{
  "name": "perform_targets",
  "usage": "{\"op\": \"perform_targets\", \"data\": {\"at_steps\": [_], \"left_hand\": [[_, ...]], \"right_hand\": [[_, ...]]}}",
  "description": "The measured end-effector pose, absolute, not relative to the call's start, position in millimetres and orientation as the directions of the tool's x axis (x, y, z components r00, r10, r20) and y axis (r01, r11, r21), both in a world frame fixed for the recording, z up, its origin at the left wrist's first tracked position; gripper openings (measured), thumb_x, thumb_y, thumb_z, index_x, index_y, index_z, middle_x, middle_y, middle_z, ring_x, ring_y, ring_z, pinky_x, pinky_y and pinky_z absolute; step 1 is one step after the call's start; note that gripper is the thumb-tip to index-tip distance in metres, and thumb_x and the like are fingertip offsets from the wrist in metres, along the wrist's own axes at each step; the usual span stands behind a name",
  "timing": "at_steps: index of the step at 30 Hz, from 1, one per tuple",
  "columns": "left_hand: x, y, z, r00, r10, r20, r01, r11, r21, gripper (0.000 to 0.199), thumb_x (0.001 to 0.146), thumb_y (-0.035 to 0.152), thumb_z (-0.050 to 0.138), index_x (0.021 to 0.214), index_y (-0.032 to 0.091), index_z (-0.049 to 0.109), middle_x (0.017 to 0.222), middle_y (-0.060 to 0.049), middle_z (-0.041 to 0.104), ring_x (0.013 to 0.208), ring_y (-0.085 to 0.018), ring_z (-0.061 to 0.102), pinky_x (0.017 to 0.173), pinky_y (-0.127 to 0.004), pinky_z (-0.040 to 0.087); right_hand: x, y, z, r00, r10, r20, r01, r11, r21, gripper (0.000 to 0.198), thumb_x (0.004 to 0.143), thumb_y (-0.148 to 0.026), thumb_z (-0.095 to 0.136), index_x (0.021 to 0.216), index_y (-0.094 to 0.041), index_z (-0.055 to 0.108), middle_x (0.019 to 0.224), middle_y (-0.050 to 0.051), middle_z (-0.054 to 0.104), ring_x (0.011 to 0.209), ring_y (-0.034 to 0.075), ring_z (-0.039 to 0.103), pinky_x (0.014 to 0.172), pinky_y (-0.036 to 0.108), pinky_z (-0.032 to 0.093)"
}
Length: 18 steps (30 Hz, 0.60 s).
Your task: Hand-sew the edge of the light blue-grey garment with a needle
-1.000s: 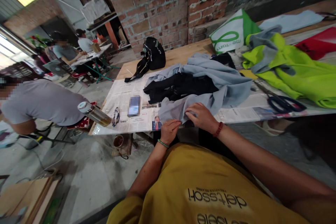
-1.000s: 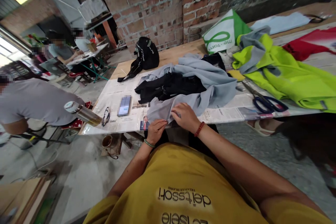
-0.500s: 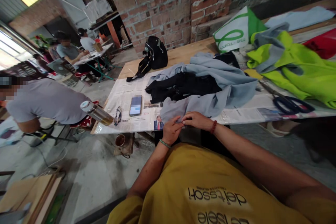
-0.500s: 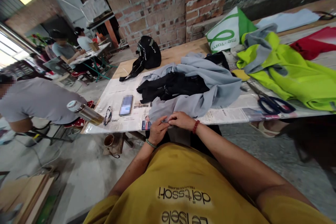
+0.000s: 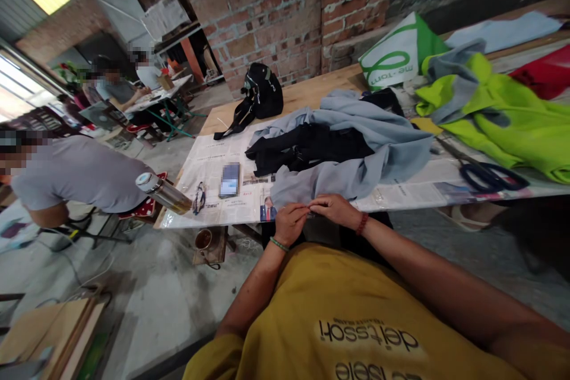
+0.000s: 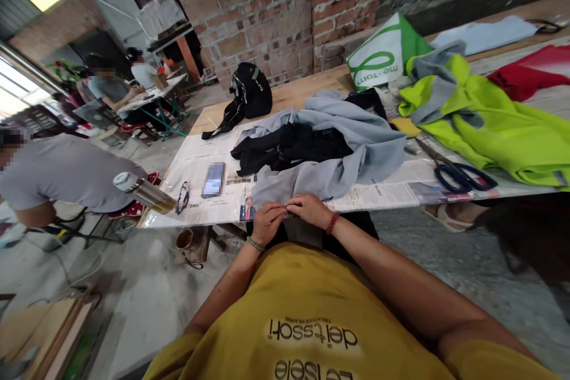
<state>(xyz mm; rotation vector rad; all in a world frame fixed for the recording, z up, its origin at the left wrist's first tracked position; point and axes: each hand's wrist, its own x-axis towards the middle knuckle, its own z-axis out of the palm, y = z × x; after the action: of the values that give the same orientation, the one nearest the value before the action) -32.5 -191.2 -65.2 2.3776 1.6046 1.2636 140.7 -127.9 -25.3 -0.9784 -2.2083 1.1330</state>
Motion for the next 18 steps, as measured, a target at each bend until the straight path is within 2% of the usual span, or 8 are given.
{"op": "perform_targets", "data": {"at_steps": [3,7,12,18], "left_hand": [[-32.4,-191.6,-64.0,0.16,0.783,0.601,0.765,-0.483,0.426,0.018,0.085,0.017,0.055,0.091,0.021,0.072,0.089,-0.006,0.071,0.083,-0.016,0.064,0.076,-0.031,0.053],[-32.4,-191.5,-64.7,0.164,0.763,0.625,0.753,-0.506,0.421,0.017,0.084,0.016,0.056,0.09,0.019,0.072,0.084,-0.006,0.071,0.08,-0.016,0.064,0.074,-0.031,0.053],[-31.8,-191.1,-63.7,0.155,0.771,0.617,0.749,-0.499,0.435,0.018,0.085,0.014,0.054,0.089,0.019,0.071,0.081,-0.005,0.071,0.079,-0.016,0.064,0.074,-0.03,0.052],[-30.9,-190.7,-59.0,0.123,0.782,0.611,0.735,-0.485,0.473,0.017,0.085,0.014,0.054,0.088,0.018,0.07,0.081,-0.004,0.07,0.078,-0.015,0.064,0.072,-0.029,0.052]], "right_hand": [[141.2,-129.2,-25.7,-0.657,0.735,0.168,0.382,0.517,-0.766,0.026,0.081,-0.028,0.048,0.084,-0.019,0.072,0.083,0.005,0.069,0.079,0.017,0.061,0.074,0.027,0.044],[141.9,-129.6,-28.4,-0.667,0.722,0.186,0.388,0.549,-0.741,0.022,0.081,-0.028,0.048,0.08,-0.018,0.068,0.079,0.005,0.067,0.076,0.016,0.059,0.071,0.027,0.042],[145.9,-125.7,-23.2,-0.583,0.789,0.195,0.453,0.515,-0.728,0.022,0.081,-0.032,0.049,0.066,-0.018,0.058,0.065,0.003,0.06,0.065,0.014,0.053,0.063,0.025,0.038],[145.5,-124.3,-12.1,-0.485,0.852,0.197,0.376,0.407,-0.833,0.026,0.079,-0.038,0.049,0.065,-0.018,0.056,0.061,-0.001,0.058,0.06,0.011,0.05,0.06,0.023,0.038]]}}
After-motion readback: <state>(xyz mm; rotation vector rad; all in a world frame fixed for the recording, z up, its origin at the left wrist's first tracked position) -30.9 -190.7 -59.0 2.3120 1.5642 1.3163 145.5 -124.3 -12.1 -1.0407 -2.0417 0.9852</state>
